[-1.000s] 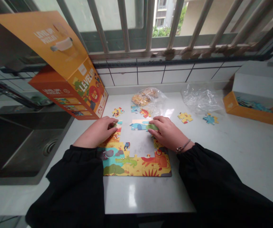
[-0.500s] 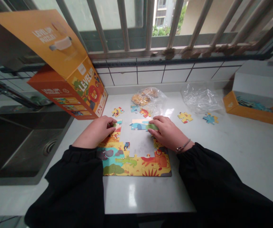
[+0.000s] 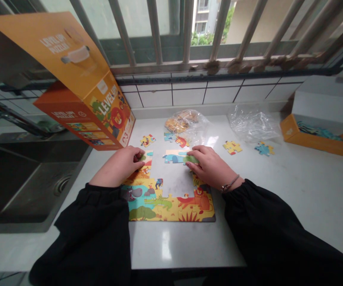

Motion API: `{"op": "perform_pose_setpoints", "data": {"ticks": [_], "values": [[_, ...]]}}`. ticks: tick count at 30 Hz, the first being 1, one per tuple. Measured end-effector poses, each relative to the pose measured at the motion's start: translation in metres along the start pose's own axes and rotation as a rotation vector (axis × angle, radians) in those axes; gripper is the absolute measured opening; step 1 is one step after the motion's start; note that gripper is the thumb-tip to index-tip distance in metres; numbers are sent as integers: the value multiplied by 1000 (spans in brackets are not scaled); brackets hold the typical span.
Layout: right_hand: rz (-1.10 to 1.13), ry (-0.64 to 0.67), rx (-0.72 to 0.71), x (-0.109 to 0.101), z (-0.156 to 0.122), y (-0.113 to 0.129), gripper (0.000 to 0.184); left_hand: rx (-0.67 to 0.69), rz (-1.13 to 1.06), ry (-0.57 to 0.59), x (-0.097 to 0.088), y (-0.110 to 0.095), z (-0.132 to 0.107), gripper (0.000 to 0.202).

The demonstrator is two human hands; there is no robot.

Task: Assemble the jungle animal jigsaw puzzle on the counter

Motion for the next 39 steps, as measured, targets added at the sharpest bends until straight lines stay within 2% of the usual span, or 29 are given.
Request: {"op": "perform_pose_setpoints", "data": {"ticks": [3,7,10,16,24,30,39], "values": [[0,8,9,1,0,-1,31,45,115,21,2,-8,0,15],[-5,7,15,1,1,-1,32,31,196,-41,1,-15,-3,20],[-8,5,15,2,1,-2,32,16,193,-93,0,-17,-3,22],[-5,10,16,3,1,-2,33,35,205,-82,2,-22,-1,23],[-2,9,15,3,0,-2,33,-57,198,-178,1,-28,2,19],[0,-3,27,4,0,-5,33,-9,175,-224,2,-35,3,19],[-12,-29,45,2,0,-8,37,21,196,-274,2,-33,5,27]]}}
Point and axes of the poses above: each hand's wrist, its own z-axis towards the middle knuckle, its own x-axis out of the palm, y = z × x, the point moved 8 cm from there along z, towards the middle knuckle, and after that the axes turned 15 degrees about y, right-handed, at the moved point
